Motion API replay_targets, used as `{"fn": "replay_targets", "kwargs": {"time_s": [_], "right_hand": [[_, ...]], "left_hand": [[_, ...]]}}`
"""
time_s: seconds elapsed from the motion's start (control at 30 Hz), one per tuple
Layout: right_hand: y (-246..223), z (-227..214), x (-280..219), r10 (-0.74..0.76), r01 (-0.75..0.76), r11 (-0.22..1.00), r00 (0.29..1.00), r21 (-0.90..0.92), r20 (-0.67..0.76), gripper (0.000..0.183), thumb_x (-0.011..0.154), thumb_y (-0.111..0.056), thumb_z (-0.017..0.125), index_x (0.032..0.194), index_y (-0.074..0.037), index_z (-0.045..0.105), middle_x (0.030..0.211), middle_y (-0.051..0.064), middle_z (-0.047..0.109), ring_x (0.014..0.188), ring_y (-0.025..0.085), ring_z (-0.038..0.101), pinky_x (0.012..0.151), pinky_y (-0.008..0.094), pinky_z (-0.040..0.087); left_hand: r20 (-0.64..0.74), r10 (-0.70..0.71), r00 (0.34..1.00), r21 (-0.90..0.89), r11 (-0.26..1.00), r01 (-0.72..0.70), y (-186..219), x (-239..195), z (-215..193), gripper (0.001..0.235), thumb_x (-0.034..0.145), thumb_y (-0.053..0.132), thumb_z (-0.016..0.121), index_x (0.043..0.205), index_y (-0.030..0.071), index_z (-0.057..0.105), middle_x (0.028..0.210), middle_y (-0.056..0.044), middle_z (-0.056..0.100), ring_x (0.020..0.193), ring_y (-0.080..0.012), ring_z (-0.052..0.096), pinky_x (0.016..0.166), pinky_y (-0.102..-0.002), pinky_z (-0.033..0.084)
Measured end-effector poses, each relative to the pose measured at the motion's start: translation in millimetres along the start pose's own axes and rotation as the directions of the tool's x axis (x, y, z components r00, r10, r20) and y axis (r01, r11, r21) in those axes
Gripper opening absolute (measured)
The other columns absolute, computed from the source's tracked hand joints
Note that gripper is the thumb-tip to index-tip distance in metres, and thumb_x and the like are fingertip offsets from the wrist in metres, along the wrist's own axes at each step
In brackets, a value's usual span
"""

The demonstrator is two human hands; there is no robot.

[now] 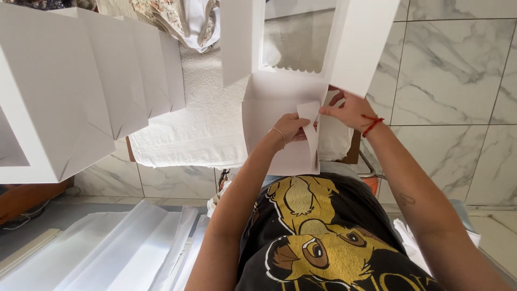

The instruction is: The person folds flat white paperboard blanks into small boxes with clear windows. They crease the panels, tuck flaps, and secure the sides, then place a finished box beside another completed one. The process is repeated for multiple units.

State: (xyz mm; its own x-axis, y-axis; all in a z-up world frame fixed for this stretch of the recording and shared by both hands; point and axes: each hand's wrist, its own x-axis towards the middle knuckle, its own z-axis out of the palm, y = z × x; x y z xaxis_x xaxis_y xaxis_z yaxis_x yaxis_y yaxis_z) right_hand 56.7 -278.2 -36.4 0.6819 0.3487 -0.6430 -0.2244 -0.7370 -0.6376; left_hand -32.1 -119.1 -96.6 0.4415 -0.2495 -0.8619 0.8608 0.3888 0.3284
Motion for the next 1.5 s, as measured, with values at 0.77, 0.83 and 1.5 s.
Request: {"fn": "replay_targets", "kwargs": {"time_s": [0.77, 0.83, 1.5], "right_hand": [[19, 58, -54, -0.05, -0.01, 0.973, 0.965, -0.23, -0.256, 0.03, 0.085, -0.037, 0.053, 0.068, -0.013, 0.047, 0.064, 0.004, 0.05, 0.063, 0.02, 0.054, 0.058, 0.03, 0.043], [25, 55, -54, -0.053, -0.013, 0.966, 0.967, -0.258, -0.25, 0.03, 0.085, -0.039, 0.052, 0.069, -0.014, 0.047, 0.064, 0.003, 0.049, 0.063, 0.02, 0.054, 0.057, 0.031, 0.043], [-124, 86, -25, -0.891, 0.747, 0.26, 0.43, -0.612, 0.145, 0.011, 0.077, -0.001, 0.05, 0.076, -0.011, 0.046, 0.079, 0.001, 0.052, 0.07, 0.025, 0.053, 0.056, 0.034, 0.043]], "left_hand": [[-0.296, 0.005, 0.955, -0.099, 0.994, -0.036, -74, 78, -4, 0.05, 0.069, 0.022, 0.074, 0.105, 0.008, 0.043, 0.086, -0.008, 0.056, 0.07, -0.0228, 0.062, 0.065, -0.035, 0.052], [-0.321, 0.031, 0.946, -0.084, 0.995, -0.061, -72, 76, 0, 0.043, 0.068, 0.019, 0.074, 0.098, 0.009, 0.045, 0.084, -0.008, 0.057, 0.068, -0.0238, 0.063, 0.058, -0.032, 0.053], [-0.373, 0.911, 0.175, 0.903, 0.4, -0.155, -34, -122, -52, 0.054, 0.06, 0.007, 0.07, 0.108, 0.013, 0.048, 0.101, -0.008, 0.046, 0.094, -0.0291, 0.05, 0.08, -0.039, 0.042]]}}
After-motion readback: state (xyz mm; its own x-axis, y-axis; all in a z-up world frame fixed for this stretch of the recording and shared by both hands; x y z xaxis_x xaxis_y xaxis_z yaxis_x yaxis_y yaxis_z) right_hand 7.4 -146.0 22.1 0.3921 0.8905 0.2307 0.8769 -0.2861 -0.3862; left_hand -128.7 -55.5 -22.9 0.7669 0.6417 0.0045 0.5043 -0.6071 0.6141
